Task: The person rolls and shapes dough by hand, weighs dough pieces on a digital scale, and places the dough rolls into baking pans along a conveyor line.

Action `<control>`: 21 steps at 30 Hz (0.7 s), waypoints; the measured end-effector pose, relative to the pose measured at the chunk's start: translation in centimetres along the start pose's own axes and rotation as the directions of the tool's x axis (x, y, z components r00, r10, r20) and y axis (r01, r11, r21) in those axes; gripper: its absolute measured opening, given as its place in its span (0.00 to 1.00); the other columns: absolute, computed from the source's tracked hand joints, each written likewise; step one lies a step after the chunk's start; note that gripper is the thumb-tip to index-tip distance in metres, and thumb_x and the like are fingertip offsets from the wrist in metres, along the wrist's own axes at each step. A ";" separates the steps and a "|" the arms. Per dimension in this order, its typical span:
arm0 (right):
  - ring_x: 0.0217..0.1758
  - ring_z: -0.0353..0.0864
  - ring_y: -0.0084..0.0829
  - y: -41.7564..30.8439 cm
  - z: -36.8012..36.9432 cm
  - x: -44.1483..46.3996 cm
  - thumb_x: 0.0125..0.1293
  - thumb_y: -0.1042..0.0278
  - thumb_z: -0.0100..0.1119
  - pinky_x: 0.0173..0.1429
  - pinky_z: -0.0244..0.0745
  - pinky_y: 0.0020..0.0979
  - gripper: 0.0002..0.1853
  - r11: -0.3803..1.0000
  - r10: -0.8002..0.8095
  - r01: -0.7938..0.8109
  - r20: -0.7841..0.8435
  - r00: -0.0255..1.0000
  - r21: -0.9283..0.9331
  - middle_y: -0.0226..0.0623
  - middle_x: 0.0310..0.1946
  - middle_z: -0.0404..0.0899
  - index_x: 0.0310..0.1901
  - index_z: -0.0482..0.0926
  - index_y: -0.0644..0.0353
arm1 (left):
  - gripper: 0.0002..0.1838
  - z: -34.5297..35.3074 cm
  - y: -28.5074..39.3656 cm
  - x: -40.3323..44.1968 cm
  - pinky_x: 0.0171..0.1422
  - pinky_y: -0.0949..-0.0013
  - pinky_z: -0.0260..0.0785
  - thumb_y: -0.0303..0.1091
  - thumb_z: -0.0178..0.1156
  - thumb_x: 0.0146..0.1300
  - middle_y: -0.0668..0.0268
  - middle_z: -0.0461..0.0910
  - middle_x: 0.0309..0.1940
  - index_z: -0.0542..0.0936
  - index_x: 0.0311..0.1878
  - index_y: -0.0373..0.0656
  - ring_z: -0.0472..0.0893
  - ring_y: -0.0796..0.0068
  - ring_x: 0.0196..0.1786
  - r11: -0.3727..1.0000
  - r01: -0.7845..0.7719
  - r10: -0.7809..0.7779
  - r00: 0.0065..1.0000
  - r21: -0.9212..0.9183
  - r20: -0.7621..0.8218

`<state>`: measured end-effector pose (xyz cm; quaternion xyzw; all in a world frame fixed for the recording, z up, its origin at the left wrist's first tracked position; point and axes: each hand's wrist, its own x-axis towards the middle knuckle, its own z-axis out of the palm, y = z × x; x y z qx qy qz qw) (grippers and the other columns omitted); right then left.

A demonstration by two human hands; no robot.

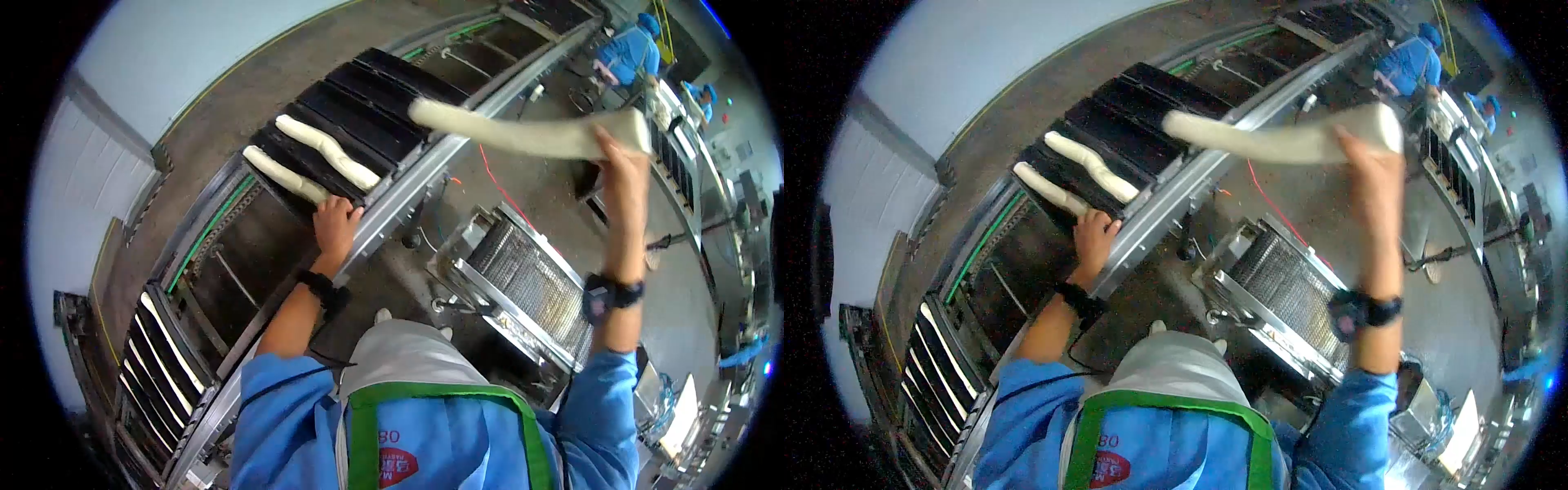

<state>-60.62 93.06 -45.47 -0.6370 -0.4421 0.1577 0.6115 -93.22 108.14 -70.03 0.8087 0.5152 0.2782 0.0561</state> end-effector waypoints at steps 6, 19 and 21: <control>0.50 0.64 0.40 16.5 19.5 6.1 0.41 0.57 0.67 0.52 0.61 0.35 0.41 0.984 0.027 0.022 0.275 0.961 -0.175 0.50 0.48 0.63 0.55 0.57 0.63 | 0.11 1.3 -1.2 0.5 0.41 0.59 0.60 0.42 0.58 0.49 0.68 0.70 0.28 0.71 0.23 0.46 0.69 0.63 0.38 0.998 0.031 -0.029 0.999 -0.061 0.032; 0.53 0.63 0.44 30.3 -20.5 -21.2 0.43 0.53 0.63 0.56 0.58 0.42 0.33 0.129 0.705 -0.342 -0.157 0.692 -0.931 0.45 0.49 0.65 0.52 0.65 0.54 | 0.10 3.1 -3.4 2.3 0.35 0.62 0.65 0.37 0.52 0.55 0.59 0.77 0.26 0.80 0.29 0.42 0.74 0.61 0.30 0.998 -0.066 0.066 0.998 -0.013 -0.006; 0.56 0.61 0.44 29.4 -25.1 -27.1 0.43 0.53 0.63 0.58 0.57 0.43 0.34 0.009 0.702 -0.485 -0.340 0.626 -0.874 0.45 0.51 0.64 0.53 0.64 0.53 | 0.12 6.3 -2.6 3.3 0.34 0.63 0.66 0.38 0.52 0.56 0.58 0.78 0.24 0.79 0.29 0.41 0.75 0.63 0.28 0.992 -0.119 0.123 0.986 -0.043 0.115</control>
